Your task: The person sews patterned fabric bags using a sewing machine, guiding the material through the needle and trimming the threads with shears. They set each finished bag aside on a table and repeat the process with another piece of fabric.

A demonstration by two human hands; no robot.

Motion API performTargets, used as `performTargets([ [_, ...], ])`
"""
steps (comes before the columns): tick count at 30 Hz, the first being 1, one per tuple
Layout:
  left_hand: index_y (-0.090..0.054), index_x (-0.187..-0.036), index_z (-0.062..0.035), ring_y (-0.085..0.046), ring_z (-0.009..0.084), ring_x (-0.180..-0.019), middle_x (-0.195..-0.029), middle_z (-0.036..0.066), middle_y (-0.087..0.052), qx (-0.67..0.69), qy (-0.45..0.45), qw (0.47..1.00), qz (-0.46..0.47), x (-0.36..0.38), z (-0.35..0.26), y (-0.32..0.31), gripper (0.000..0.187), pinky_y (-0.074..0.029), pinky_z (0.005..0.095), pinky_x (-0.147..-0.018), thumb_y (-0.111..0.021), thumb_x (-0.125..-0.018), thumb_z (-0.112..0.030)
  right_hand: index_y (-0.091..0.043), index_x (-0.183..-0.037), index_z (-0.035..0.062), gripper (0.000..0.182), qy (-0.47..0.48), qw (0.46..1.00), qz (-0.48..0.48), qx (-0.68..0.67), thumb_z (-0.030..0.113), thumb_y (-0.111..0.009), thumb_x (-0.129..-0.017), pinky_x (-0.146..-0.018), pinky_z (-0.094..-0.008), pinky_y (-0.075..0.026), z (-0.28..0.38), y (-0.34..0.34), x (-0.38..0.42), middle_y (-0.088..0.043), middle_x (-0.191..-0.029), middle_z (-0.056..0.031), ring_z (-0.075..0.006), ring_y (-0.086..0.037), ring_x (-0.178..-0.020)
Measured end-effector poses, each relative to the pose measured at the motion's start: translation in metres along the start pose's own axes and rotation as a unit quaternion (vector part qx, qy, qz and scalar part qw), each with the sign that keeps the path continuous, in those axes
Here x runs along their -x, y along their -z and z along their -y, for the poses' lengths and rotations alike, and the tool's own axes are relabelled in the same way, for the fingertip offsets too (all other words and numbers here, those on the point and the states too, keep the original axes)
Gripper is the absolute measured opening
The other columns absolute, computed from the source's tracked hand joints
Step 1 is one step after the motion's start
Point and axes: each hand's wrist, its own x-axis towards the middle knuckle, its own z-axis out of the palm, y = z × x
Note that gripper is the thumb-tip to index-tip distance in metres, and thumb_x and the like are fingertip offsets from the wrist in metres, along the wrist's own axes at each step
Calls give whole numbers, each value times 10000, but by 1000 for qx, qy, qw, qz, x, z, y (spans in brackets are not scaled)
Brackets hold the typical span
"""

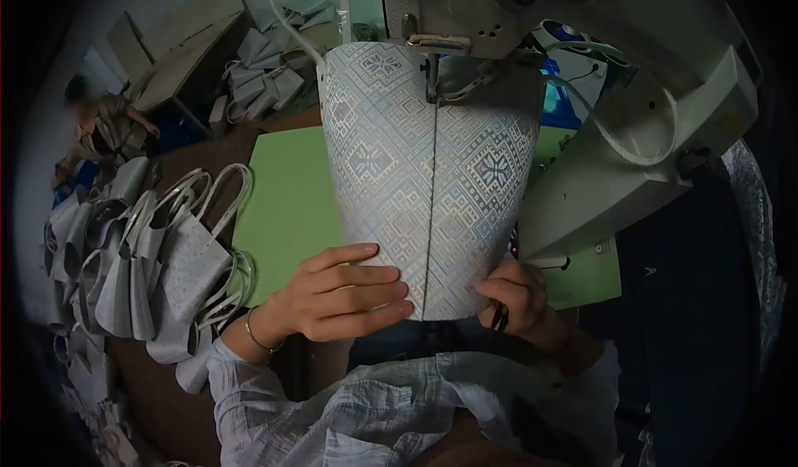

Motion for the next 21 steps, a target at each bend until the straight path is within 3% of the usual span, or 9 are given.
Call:
performTargets([
  [1, -722, -939, -165, -649, 144, -1002, -1009, -17, -694, 0, -5, 1000, -12, -3, 0, 3, 186, -527, 341, -931, -756, -764, -116, -514, -1073, 28, 392, -3, 1000, 1, 10, 77, -706, -735, -453, -346, -462, 2, 0, -4, -549, -782, -93, -232, -578, -585],
  [5, -725, -912, -150, -666, 148, -950, -957, -19, -706, -21, -18, 999, -45, -5, 3, 3, 165, -555, 332, -871, -762, -755, -114, -539, -989, 37, 373, -5, 1000, -12, 25, -54, -593, -632, -468, -336, -441, 7, 1, -13, -559, -748, -95, -226, -560, -558],
  [7, -727, -916, -146, -676, 150, -920, -941, -14, -715, -29, -31, 998, -56, -3, 3, 5, 168, -562, 326, -851, -760, -754, -117, -540, -1046, 31, 333, 19, 999, -8, 49, 168, -708, -793, -442, -321, -449, 5, -2, -10, -553, -767, -77, -209, -580, -571],
  [13, -732, -926, -139, -683, 156, -922, -932, -1, -722, -41, -27, 998, -39, -24, 5, 9, 184, -561, 334, -868, -760, -747, -108, -576, -1018, 40, 275, 15, 996, -11, 83, 231, -675, -846, -438, -314, -440, 0, 16, -20, -536, -763, -66, -188, -558, -554],
  [21, -746, -927, -141, -688, 166, -929, -945, 12, -722, -35, -19, 998, -49, -29, 16, 9, 189, -574, 339, -853, -749, -739, -116, -587, -1024, 58, 293, -14, 995, 11, 94, 231, -686, -809, -441, -327, -425, -5, 20, -29, -513, -750, -59, -188, -547, -544],
])
